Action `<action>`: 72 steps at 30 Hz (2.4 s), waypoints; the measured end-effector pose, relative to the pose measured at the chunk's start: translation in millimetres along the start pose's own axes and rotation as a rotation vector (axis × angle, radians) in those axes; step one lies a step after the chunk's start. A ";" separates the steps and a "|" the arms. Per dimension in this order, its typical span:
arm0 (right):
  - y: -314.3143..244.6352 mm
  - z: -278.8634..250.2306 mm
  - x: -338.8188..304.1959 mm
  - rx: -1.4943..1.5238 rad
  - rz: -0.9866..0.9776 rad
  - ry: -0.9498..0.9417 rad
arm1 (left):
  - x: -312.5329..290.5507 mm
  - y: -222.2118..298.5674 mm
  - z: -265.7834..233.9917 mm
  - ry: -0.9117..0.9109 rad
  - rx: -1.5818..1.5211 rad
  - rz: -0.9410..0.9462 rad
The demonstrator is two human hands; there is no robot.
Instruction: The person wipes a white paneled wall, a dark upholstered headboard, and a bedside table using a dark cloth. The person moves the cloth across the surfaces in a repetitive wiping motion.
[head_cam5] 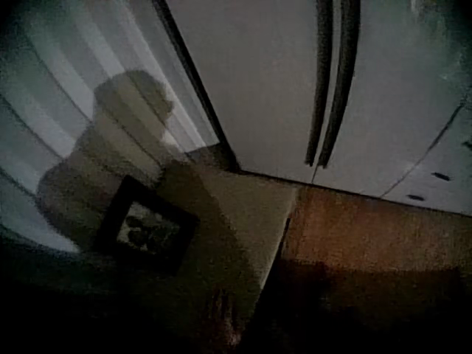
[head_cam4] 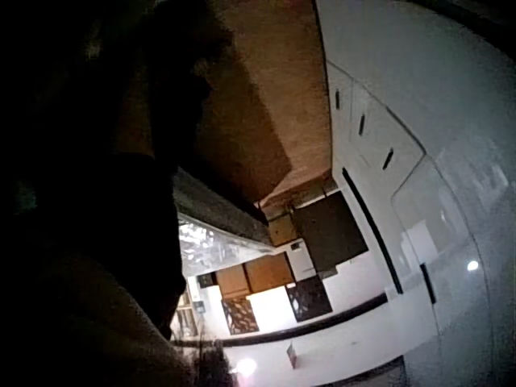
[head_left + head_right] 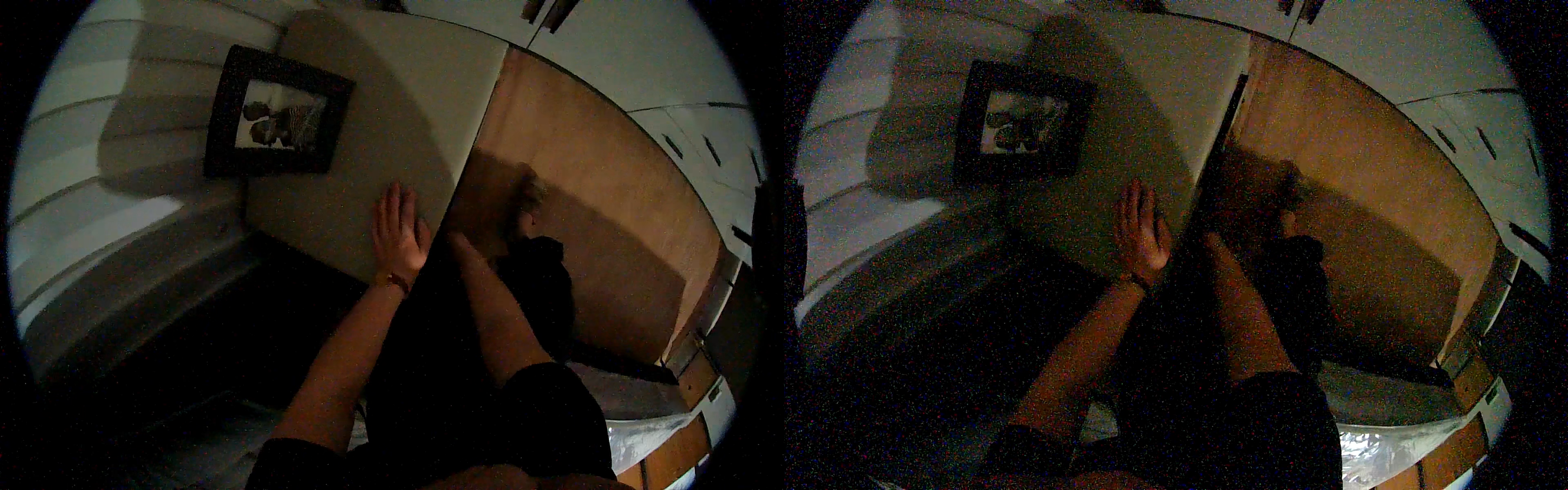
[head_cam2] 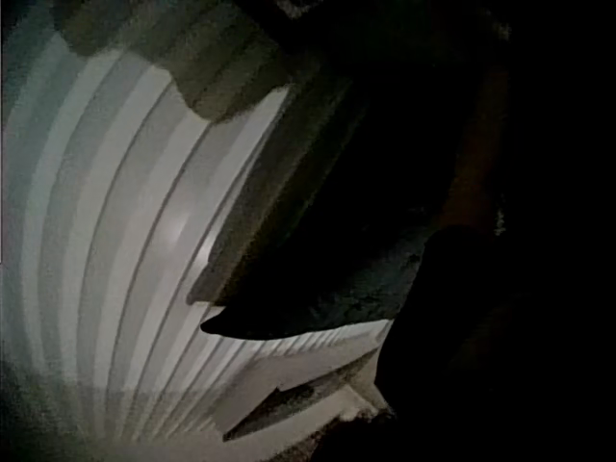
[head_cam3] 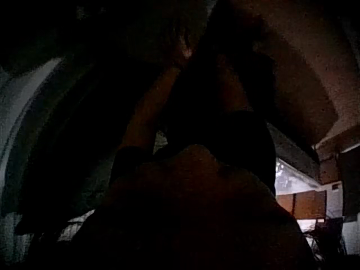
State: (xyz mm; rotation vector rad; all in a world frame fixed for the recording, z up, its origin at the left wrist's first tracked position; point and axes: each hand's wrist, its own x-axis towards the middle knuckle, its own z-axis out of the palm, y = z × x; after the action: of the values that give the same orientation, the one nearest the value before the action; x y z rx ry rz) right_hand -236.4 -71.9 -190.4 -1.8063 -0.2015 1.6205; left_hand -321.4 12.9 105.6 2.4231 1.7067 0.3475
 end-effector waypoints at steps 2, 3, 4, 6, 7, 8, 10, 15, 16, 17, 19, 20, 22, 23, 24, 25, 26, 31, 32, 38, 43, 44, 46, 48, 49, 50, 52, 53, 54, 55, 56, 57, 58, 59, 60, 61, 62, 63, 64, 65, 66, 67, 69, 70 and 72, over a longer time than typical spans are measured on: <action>-35.9 -17.1 0.0 0.146 0.001 0.034 | -2.2 -6.5 8.9 -0.051 0.028 -0.068; -55.2 -22.7 -3.7 0.207 0.005 0.055 | 2.0 -8.1 10.5 -0.035 0.005 -0.074; -65.5 -21.0 -9.8 0.208 -0.004 0.094 | 3.9 -15.6 15.5 -0.019 -0.019 -0.072; -93.4 -18.8 -11.5 0.191 -0.047 0.162 | 12.9 -19.1 18.1 -0.002 -0.023 -0.069; -98.9 -16.0 -11.8 0.127 -0.106 0.176 | 15.4 -21.9 19.7 -0.005 -0.009 -0.051; -96.3 -14.7 -5.5 0.059 -0.171 0.191 | 20.5 -22.6 20.8 -0.006 0.008 -0.029; -91.4 2.5 -8.0 -0.140 -0.323 0.212 | 32.2 -24.1 24.5 0.003 0.019 0.001; -77.2 38.4 -53.0 -0.309 -0.186 -0.079 | 48.7 -17.1 24.0 -0.012 0.040 -0.041; -70.6 33.4 -42.6 -0.514 -0.265 -0.128 | 52.6 -16.1 29.5 -0.010 0.047 -0.022; -59.8 25.2 -26.6 -0.716 -0.343 -0.171 | 58.1 -13.5 32.7 -0.009 0.054 0.001; -62.2 8.9 -12.4 -1.014 -0.501 -0.209 | 72.9 -7.3 37.6 0.007 -0.002 0.037; -72.8 -0.9 -18.1 -1.117 -0.586 -0.226 | 76.7 -5.3 40.9 0.020 -0.025 0.035; -105.4 -3.6 -47.7 -1.304 -0.760 -0.240 | 84.0 -17.4 46.5 -0.028 -0.047 -0.041; -118.7 -9.8 -63.4 -1.403 -0.848 -0.247 | 84.0 -21.2 55.1 -0.049 -0.062 -0.084; -130.0 -12.4 -78.9 -1.236 -0.772 -0.220 | 87.2 -24.9 62.7 -0.033 -0.115 -0.078; -140.0 -14.5 -94.0 -1.055 -0.699 -0.195 | 86.2 -30.9 70.9 -0.021 -0.172 -0.069; -149.1 -16.1 -105.4 -0.616 -0.467 -0.154 | 87.6 -36.4 82.8 0.000 -0.224 -0.066; -182.7 -42.9 -130.8 -0.418 -0.413 -0.247 | 87.5 -41.7 102.2 -0.298 -1.158 -0.173; -155.1 -57.4 -112.7 -0.447 -0.427 -0.290 | 80.0 -32.4 81.4 -0.401 -1.281 -0.169; -308.6 15.1 -203.8 0.110 -0.155 -0.500 | 36.9 -51.2 19.8 -0.265 -1.455 -0.458; -308.9 45.1 -141.8 -0.072 -0.198 -0.540 | 53.1 -94.8 -24.1 0.204 -1.175 -0.826; -313.2 41.1 -103.9 -0.292 -0.277 -0.468 | 60.8 -102.4 -27.0 0.286 -1.098 -0.889; -307.3 34.3 -59.5 -0.691 -0.561 -0.267 | 63.4 -104.3 8.1 0.424 -0.906 -0.947; -293.9 48.7 -39.1 -0.988 -0.983 0.022 | 54.3 -115.0 68.6 0.377 -0.633 -0.799; -284.8 58.9 -28.3 -1.073 -1.085 0.146 | 45.9 -111.5 99.3 0.284 -0.478 -0.672; -274.7 66.3 -15.8 -1.149 -1.174 0.292 | 43.0 -103.8 117.2 0.180 -0.328 -0.531; -265.6 76.8 -12.1 -1.236 -1.203 0.472 | 50.9 -86.0 97.8 0.176 -0.145 -0.501; -264.7 83.3 -26.2 -1.263 -1.159 0.475 | 50.6 -95.0 104.2 0.214 -0.160 -0.528; -267.6 87.7 -38.3 -1.292 -1.113 0.479 | 49.0 -103.5 110.5 0.249 -0.174 -0.554; -273.8 86.0 -45.4 -1.267 -1.086 0.468 | 53.6 -105.0 106.0 0.250 -0.134 -0.543; -277.5 86.7 -53.2 -1.245 -1.060 0.447 | 59.0 -110.0 96.9 0.249 -0.091 -0.540; -277.7 88.6 -56.7 -1.222 -1.032 0.428 | 65.4 -116.4 87.3 0.245 -0.048 -0.535; -276.4 89.9 -58.8 -1.202 -1.051 0.419 | 68.8 -127.8 95.3 0.291 -0.100 -0.567; -275.8 90.8 -58.6 -1.187 -1.071 0.410 | 72.7 -143.9 117.8 0.339 -0.157 -0.602; -275.5 91.3 -54.5 -1.173 -1.085 0.416 | 82.4 -156.2 134.2 0.384 -0.222 -0.625; -274.5 89.4 -49.0 -1.193 -1.079 0.440 | 98.8 -158.0 132.3 0.373 -0.158 -0.686; -272.8 87.0 -44.4 -1.217 -1.075 0.462 | 117.6 -154.6 118.3 0.362 -0.092 -0.749; -273.0 85.7 -42.0 -1.239 -1.076 0.479 | 136.3 -151.9 101.1 0.355 -0.024 -0.815; -274.6 84.7 -42.1 -1.229 -1.080 0.478 | 151.2 -152.8 82.6 0.351 -0.052 -0.833; -277.1 85.3 -44.9 -1.217 -1.084 0.477 | 163.5 -158.5 61.8 0.348 -0.080 -0.850; -278.8 86.2 -49.5 -1.204 -1.090 0.473 | 173.6 -168.8 48.6 0.345 -0.105 -0.868; -280.4 86.8 -60.9 -1.206 -1.112 0.461 | 178.3 -188.1 50.8 0.321 -0.039 -0.913; -282.4 90.9 -66.5 -1.198 -1.158 0.458 | 193.1 -233.1 74.3 0.309 0.055 -0.924; -282.0 92.8 -64.0 -1.220 -1.145 0.459 | 201.8 -250.4 79.0 0.316 0.089 -0.893; -280.9 91.3 -63.8 -1.267 -1.103 0.473 | 212.0 -266.7 73.1 0.378 0.086 -0.704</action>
State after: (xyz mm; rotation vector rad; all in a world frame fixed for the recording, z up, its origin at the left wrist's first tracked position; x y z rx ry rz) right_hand -242.9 139.0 25.9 -2.0981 -1.8991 0.1322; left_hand -474.0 302.8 -13.1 1.6994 2.6246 0.6555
